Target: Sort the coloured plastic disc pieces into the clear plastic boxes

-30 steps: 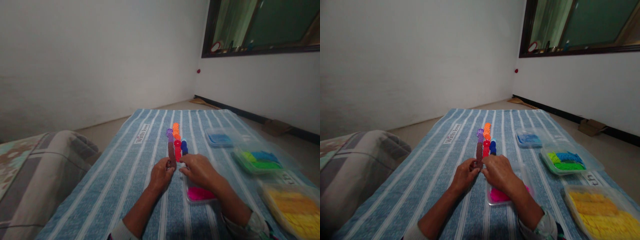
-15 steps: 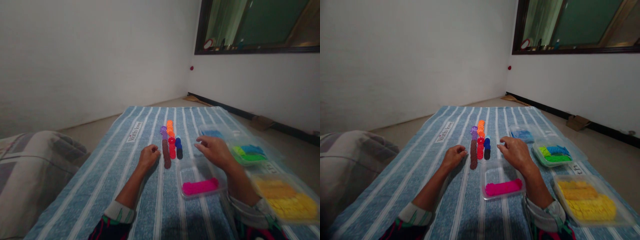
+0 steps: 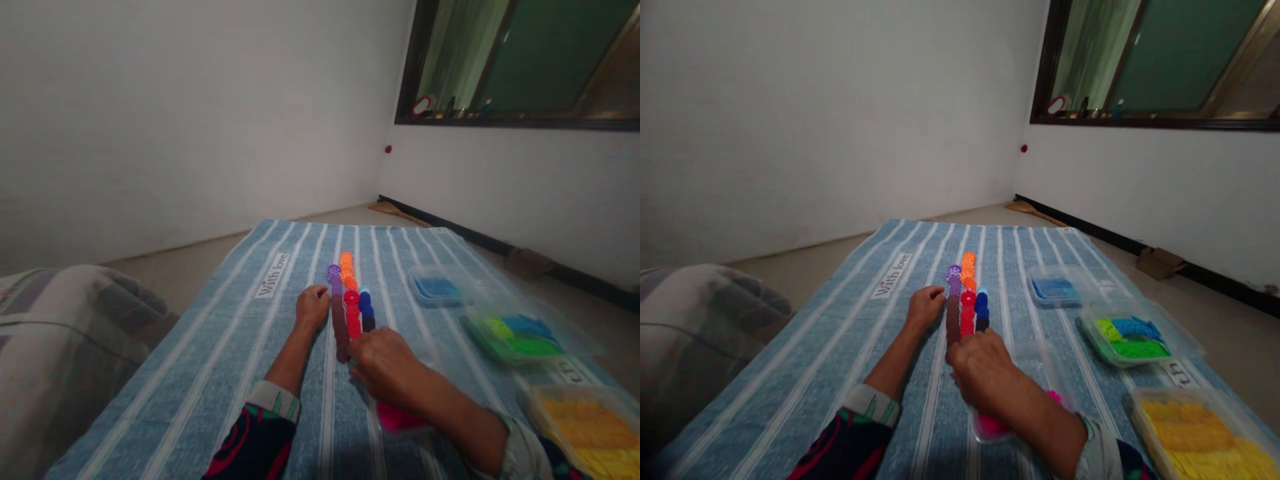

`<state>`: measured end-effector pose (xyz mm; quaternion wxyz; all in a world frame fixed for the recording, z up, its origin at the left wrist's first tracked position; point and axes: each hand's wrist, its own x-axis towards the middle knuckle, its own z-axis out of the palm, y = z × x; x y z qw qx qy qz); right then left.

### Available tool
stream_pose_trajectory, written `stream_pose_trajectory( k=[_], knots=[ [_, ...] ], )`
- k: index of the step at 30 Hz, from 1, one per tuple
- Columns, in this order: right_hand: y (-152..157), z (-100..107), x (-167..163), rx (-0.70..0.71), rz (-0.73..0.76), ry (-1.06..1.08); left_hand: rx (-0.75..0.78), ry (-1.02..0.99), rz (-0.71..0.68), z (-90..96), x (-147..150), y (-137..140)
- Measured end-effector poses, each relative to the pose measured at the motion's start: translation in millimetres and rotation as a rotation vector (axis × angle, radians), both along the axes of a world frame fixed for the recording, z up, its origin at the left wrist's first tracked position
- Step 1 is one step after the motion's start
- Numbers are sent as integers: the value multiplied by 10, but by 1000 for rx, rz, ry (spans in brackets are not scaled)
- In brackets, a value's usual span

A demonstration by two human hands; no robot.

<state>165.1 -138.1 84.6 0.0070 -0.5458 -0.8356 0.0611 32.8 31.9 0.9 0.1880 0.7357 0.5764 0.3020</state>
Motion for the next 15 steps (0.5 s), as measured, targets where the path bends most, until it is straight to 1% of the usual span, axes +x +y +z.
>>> stream_pose_trajectory(
  k=[2, 5, 8, 12, 15],
  knots=[
    [67, -30, -40, 5, -2, -16, 12, 14, -30, -35, 7, -23],
    [179, -66, -92, 54, -40, -41, 22, 41, -64, -71, 9, -69],
    [274, -122, -162, 96, -23, -84, 21, 74, -81, -78, 12, -108],
    [353, -214, -260, 46, 22, -142, 19, 122, -109, -49, 23, -153],
    [390, -250, -294, 14, 22, -159, 22, 158, -123, -19, 33, -186]
  ],
)
